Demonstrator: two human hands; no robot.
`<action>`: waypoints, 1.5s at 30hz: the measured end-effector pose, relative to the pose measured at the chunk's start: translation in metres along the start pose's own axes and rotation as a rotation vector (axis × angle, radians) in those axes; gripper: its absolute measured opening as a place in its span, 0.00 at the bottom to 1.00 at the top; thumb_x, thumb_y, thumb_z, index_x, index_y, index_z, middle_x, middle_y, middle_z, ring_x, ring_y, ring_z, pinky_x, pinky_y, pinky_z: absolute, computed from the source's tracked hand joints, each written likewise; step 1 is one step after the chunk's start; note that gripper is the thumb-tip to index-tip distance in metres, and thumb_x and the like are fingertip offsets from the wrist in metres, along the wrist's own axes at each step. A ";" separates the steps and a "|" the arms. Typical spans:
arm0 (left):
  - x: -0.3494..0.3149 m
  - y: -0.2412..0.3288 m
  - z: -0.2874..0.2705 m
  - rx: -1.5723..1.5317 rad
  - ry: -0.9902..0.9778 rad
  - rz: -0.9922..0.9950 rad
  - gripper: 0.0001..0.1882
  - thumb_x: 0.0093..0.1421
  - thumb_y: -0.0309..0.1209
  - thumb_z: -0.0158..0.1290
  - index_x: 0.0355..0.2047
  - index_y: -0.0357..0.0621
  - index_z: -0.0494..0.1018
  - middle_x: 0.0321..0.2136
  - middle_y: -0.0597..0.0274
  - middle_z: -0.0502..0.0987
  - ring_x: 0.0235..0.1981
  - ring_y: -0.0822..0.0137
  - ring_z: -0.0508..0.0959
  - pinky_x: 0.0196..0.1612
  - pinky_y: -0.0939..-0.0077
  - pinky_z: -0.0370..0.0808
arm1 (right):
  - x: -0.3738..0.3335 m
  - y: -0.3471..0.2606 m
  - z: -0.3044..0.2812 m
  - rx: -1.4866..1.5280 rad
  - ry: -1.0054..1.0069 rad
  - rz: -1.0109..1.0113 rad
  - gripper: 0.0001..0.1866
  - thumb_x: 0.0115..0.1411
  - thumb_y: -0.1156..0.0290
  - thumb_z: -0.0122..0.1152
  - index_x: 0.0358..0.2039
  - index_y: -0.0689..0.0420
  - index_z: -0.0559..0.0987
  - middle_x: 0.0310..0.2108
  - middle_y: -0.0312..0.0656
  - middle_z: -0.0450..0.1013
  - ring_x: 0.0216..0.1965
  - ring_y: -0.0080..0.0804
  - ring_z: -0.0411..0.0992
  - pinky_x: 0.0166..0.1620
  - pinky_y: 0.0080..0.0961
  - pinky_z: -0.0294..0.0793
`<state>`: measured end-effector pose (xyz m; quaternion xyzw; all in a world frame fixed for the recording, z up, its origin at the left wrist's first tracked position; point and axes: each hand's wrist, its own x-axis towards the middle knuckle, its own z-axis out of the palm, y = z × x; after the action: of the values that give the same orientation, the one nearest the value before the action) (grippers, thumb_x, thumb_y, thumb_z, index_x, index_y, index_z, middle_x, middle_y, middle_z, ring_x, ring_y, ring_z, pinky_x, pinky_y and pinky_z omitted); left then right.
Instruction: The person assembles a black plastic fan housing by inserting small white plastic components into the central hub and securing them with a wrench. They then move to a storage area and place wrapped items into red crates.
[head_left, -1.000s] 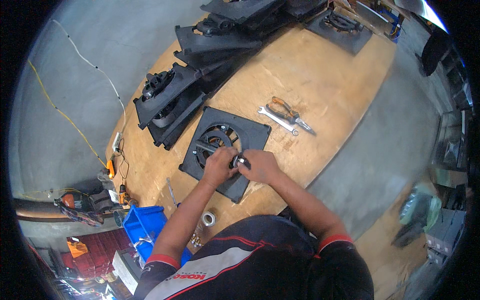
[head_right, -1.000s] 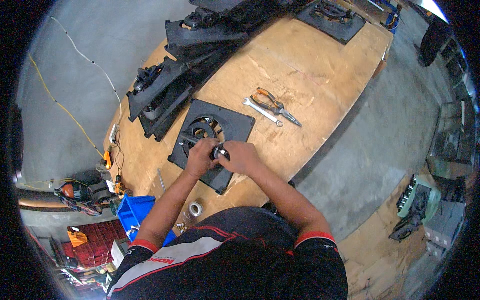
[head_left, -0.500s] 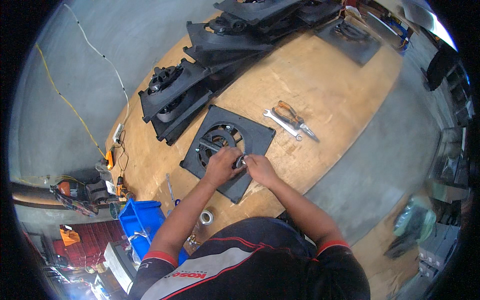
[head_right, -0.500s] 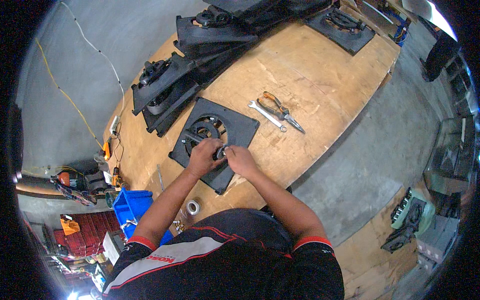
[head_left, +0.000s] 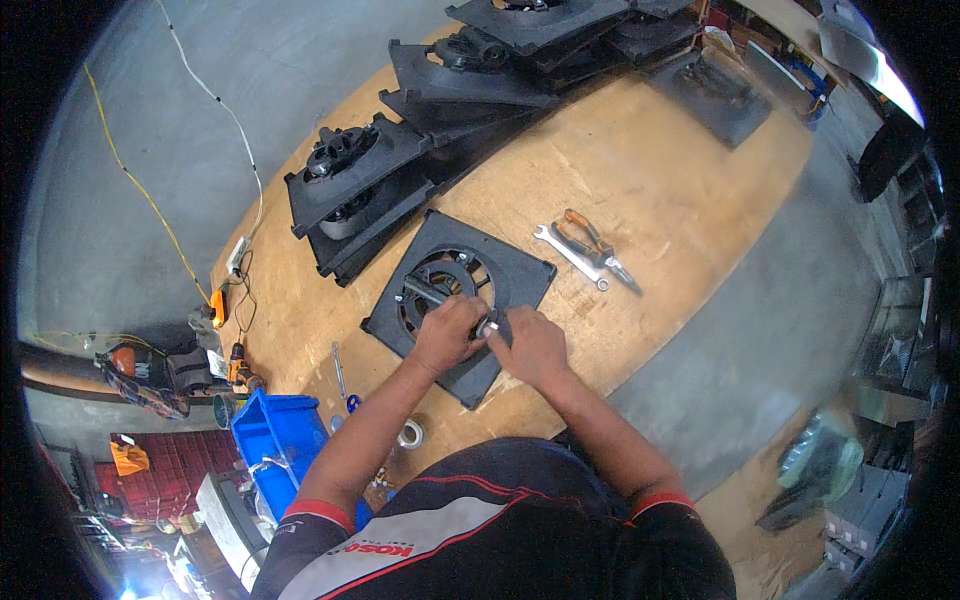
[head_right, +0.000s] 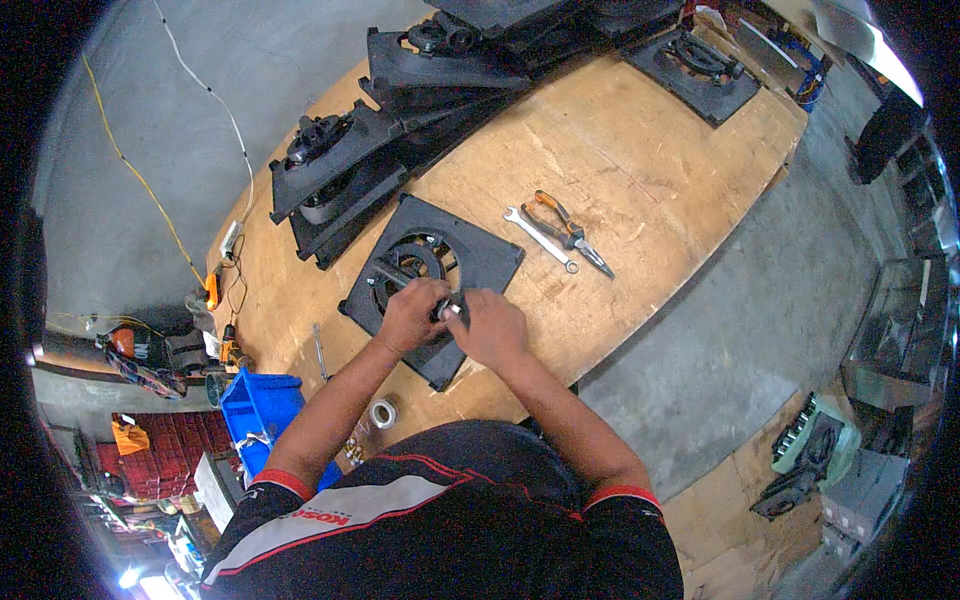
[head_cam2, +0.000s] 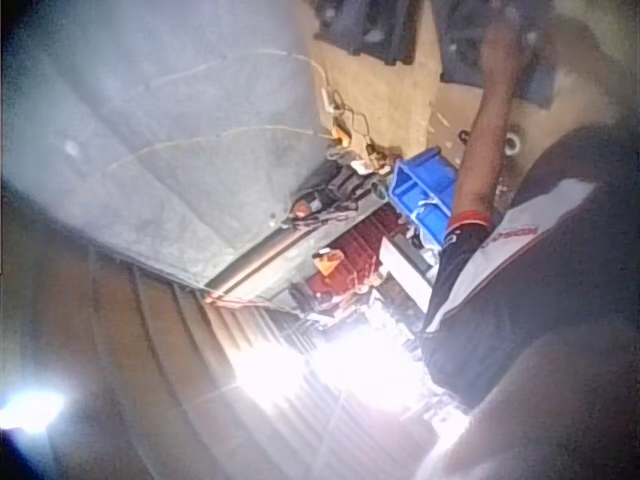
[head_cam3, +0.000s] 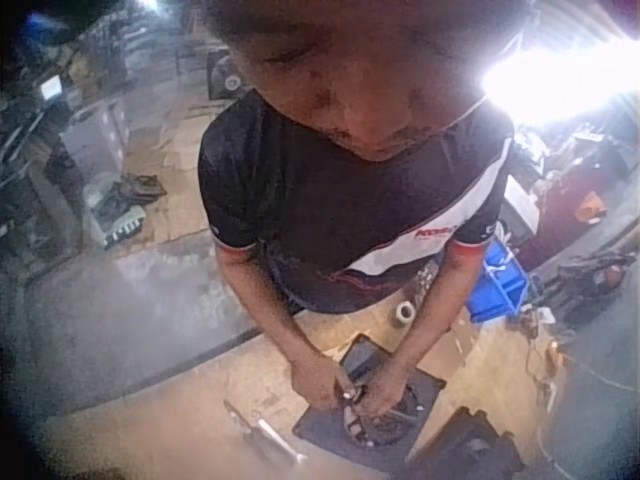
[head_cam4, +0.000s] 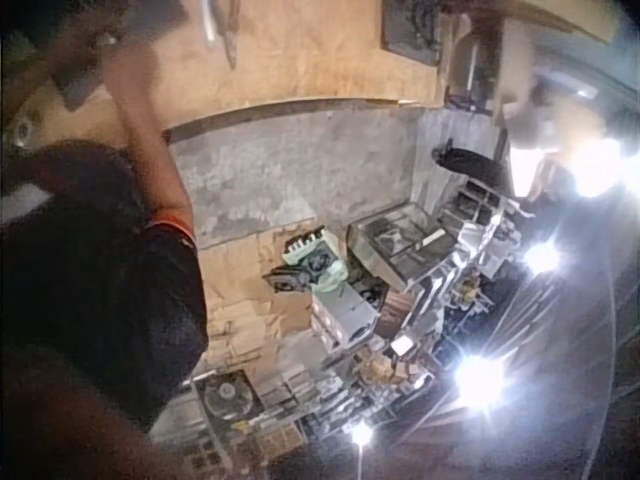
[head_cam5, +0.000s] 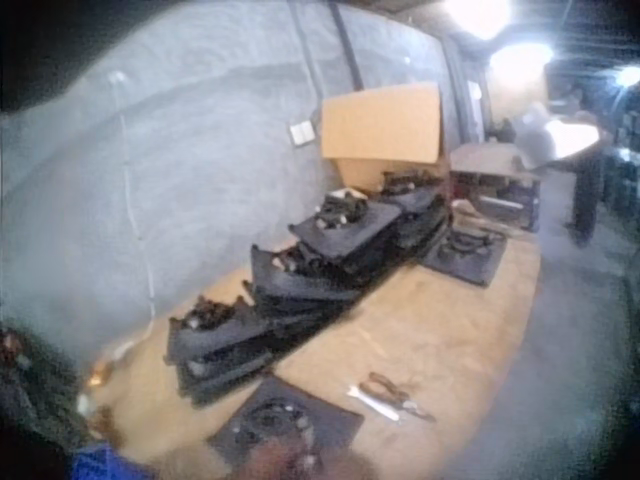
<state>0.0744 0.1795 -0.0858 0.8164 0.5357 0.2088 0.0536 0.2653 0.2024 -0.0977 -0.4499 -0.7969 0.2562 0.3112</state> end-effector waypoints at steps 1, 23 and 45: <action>0.000 0.001 -0.001 0.011 -0.002 -0.007 0.24 0.46 0.35 0.68 0.42 0.46 0.72 0.41 0.60 0.77 0.44 0.54 0.77 0.45 0.64 0.77 | -0.002 0.002 0.009 0.022 -0.001 -0.007 0.24 0.68 0.54 0.46 0.31 0.63 0.79 0.24 0.53 0.75 0.31 0.52 0.76 0.37 0.44 0.75; 0.004 0.004 -0.003 0.005 0.018 -0.006 0.25 0.44 0.34 0.68 0.42 0.45 0.73 0.41 0.59 0.77 0.44 0.54 0.77 0.47 0.64 0.77 | 0.002 0.028 0.050 0.830 -0.148 0.448 0.11 0.62 0.70 0.57 0.41 0.63 0.77 0.22 0.46 0.75 0.22 0.31 0.75 0.27 0.30 0.74; 0.002 0.003 0.001 0.008 0.013 -0.029 0.25 0.45 0.36 0.68 0.42 0.45 0.73 0.43 0.59 0.77 0.45 0.54 0.77 0.47 0.63 0.77 | 0.004 0.021 0.049 0.922 -0.436 0.721 0.19 0.67 0.60 0.44 0.31 0.63 0.75 0.23 0.56 0.74 0.28 0.61 0.73 0.34 0.51 0.72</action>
<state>0.0780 0.1799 -0.0856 0.8073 0.5488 0.2110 0.0501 0.2399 0.2100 -0.1444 -0.4476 -0.4476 0.7485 0.1976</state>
